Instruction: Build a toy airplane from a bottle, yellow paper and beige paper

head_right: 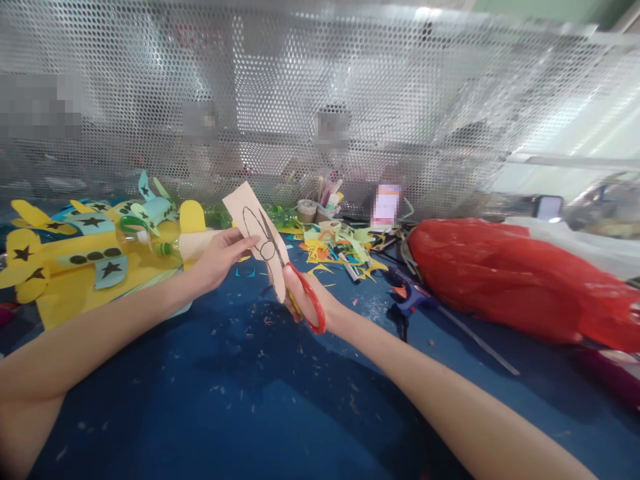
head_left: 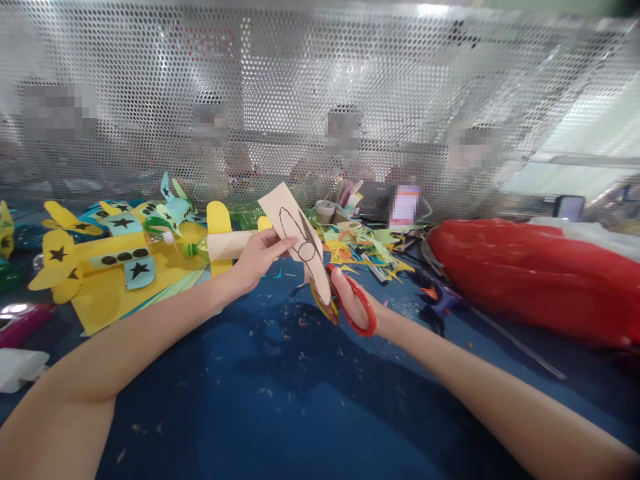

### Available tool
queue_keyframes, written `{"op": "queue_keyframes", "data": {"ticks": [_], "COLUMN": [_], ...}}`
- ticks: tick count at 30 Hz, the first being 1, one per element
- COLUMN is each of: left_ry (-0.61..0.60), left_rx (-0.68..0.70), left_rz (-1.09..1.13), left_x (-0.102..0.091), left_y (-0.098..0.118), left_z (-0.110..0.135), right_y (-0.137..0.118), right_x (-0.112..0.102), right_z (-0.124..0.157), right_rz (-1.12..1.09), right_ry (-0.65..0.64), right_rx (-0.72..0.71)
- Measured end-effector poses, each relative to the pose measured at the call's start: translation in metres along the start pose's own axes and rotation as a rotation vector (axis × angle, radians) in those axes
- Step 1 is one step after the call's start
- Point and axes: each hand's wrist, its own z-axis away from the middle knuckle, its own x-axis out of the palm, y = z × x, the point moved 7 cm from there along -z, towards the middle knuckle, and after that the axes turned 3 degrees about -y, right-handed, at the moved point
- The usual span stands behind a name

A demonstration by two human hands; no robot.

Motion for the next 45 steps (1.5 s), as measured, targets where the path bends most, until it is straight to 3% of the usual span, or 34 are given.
{"op": "queue_keyframes", "data": {"ticks": [12, 30, 45], "left_ry": [-0.022, -0.007, -0.016], "left_rx": [-0.025, -0.052, -0.026], "left_rz": [0.057, 0.069, 0.105], "left_x": [0.0029, 0.0006, 0.0003], "left_y": [0.0038, -0.0025, -0.0029], "left_z": [0.002, 0.0009, -0.0008], "right_y": [-0.003, -0.0033, -0.0006], "right_x": [-0.0016, 0.0, 0.0013], "right_z": [0.0026, 0.0041, 0.0047], "right_rz": [0.016, 0.062, -0.027], "right_ry": [0.064, 0.058, 0.085], "right_rx": [0.061, 0.003, 0.097]}}
